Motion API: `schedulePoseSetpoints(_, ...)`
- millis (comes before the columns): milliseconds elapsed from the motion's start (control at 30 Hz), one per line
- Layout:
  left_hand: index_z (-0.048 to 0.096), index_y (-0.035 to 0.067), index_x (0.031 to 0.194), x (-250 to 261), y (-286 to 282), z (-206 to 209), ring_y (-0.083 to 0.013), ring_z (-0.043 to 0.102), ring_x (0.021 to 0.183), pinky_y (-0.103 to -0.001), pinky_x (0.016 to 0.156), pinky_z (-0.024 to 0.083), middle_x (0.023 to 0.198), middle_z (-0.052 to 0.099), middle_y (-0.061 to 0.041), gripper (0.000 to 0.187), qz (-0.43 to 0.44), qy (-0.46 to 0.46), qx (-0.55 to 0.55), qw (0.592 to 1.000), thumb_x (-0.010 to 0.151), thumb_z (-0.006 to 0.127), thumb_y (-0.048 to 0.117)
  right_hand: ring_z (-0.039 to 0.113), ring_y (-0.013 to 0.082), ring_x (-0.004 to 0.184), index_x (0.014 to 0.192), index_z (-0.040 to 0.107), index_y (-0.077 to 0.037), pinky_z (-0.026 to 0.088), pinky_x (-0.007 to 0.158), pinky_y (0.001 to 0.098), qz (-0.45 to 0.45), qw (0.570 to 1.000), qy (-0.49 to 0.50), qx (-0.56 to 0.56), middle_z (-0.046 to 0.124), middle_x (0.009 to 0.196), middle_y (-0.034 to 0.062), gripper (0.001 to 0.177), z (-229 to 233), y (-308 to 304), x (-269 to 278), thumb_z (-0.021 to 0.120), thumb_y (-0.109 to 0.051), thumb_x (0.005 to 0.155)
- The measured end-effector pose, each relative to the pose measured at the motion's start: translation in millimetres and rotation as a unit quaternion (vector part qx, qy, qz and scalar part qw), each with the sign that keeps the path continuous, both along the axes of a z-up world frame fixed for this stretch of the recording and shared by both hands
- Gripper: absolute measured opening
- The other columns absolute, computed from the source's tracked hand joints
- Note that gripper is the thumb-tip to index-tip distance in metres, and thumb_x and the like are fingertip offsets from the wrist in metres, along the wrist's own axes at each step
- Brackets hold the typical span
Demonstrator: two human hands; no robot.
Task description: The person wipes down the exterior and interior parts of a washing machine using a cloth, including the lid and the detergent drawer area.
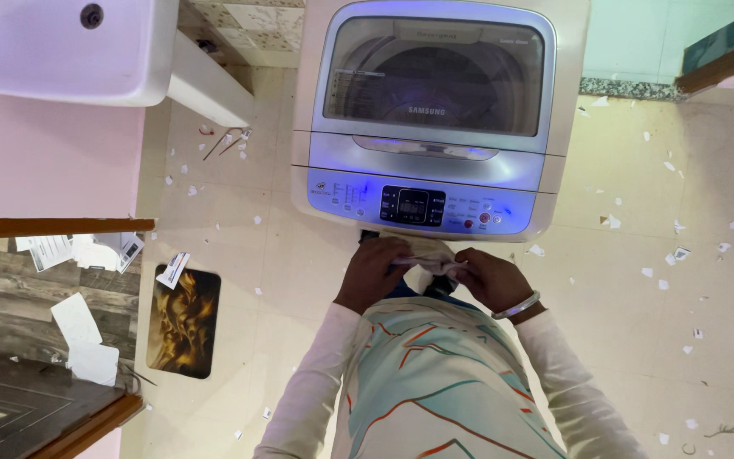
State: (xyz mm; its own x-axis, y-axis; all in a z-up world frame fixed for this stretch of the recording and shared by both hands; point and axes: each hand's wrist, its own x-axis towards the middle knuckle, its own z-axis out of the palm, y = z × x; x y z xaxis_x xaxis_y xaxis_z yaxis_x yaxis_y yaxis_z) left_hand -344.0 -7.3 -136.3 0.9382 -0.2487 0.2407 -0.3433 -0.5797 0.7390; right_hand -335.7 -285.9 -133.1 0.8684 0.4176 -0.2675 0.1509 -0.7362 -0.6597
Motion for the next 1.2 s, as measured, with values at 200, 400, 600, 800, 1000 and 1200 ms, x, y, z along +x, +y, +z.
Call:
schedulePoseSetpoints(200, 0.076, 0.016, 0.093, -30.3, 13.3, -16.8, -0.0256, 0.068, 0.110, -0.041, 0.093, 0.053, 0.122, 0.073, -0.003, 0.012, -0.061, 0.005, 0.018, 0.998, 0.084, 0.080, 0.022, 0.070, 0.0340, 0.094, 0.110, 0.069, -0.014, 0.056, 0.082, 0.0454, 0.124, 0.984, 0.113, -0.059, 0.074, 0.098, 0.0113, 0.035, -18.3, -13.6, -5.8, 0.077, -0.033, 0.081)
schedulePoseSetpoints(400, 0.078, 0.017, 0.101, -36.5, 13.8, -39.3, -0.0260, 0.067, 0.112, -0.041, 0.097, 0.052, 0.124, 0.074, -0.005, 0.020, 0.009, -0.030, 0.053, 0.998, 0.081, 0.076, 0.015, 0.071, 0.0354, 0.093, 0.112, 0.072, -0.015, 0.055, 0.082, 0.0467, 0.067, 0.997, 0.017, -0.024, 0.076, 0.096, 0.0127, 0.029, -26.5, -13.4, -1.1, 0.071, -0.027, 0.086)
schedulePoseSetpoints(600, 0.068, 0.012, 0.114, 5.6, 9.2, -25.1, -0.0285, 0.076, 0.093, -0.040, 0.083, 0.061, 0.105, 0.075, -0.009, 0.023, 0.129, 0.301, -0.151, 0.933, 0.094, 0.070, 0.022, 0.072, 0.0353, 0.091, 0.107, 0.073, -0.011, 0.058, 0.081, 0.0452, 0.066, 0.995, 0.053, -0.060, 0.076, 0.096, 0.0141, 0.035, -26.6, -25.2, 52.4, 0.077, -0.035, 0.081)
schedulePoseSetpoints(800, 0.070, 0.011, 0.109, 55.6, 1.4, -23.4, -0.0310, 0.071, 0.099, -0.042, 0.085, 0.055, 0.105, 0.074, -0.009, 0.023, 0.162, 0.084, 0.020, 0.983, 0.096, 0.074, 0.029, 0.070, 0.0376, 0.094, 0.111, 0.073, -0.011, 0.055, 0.083, 0.0474, -0.055, 0.993, -0.062, -0.090, 0.075, 0.103, 0.0141, 0.031, -34.9, -21.7, 95.2, 0.075, -0.036, 0.092)
schedulePoseSetpoints(1000, 0.063, 0.011, 0.125, 44.9, -48.0, -45.0, -0.0292, 0.052, 0.133, -0.050, 0.115, 0.032, 0.136, 0.062, -0.009, 0.030, 0.146, -0.110, 0.111, 0.977, 0.098, 0.063, 0.024, 0.064, 0.0360, 0.109, 0.116, 0.071, -0.012, 0.044, 0.097, 0.0504, -0.170, 0.926, -0.298, -0.156, 0.071, 0.115, 0.0134, 0.035, -25.7, 17.5, 73.2, 0.074, -0.036, 0.090)
schedulePoseSetpoints(1200, 0.045, 0.004, 0.156, 45.0, -68.8, -81.4, -0.0331, 0.036, 0.153, -0.053, 0.126, 0.021, 0.163, 0.042, -0.017, 0.058, 0.096, -0.057, 0.195, 0.974, 0.105, 0.052, 0.032, 0.054, 0.0358, 0.134, 0.129, 0.064, -0.006, 0.036, 0.117, 0.0526, -0.113, 0.905, -0.402, -0.086, 0.060, 0.141, 0.0149, 0.036, -60.7, 42.5, 51.7, 0.065, -0.021, 0.096)
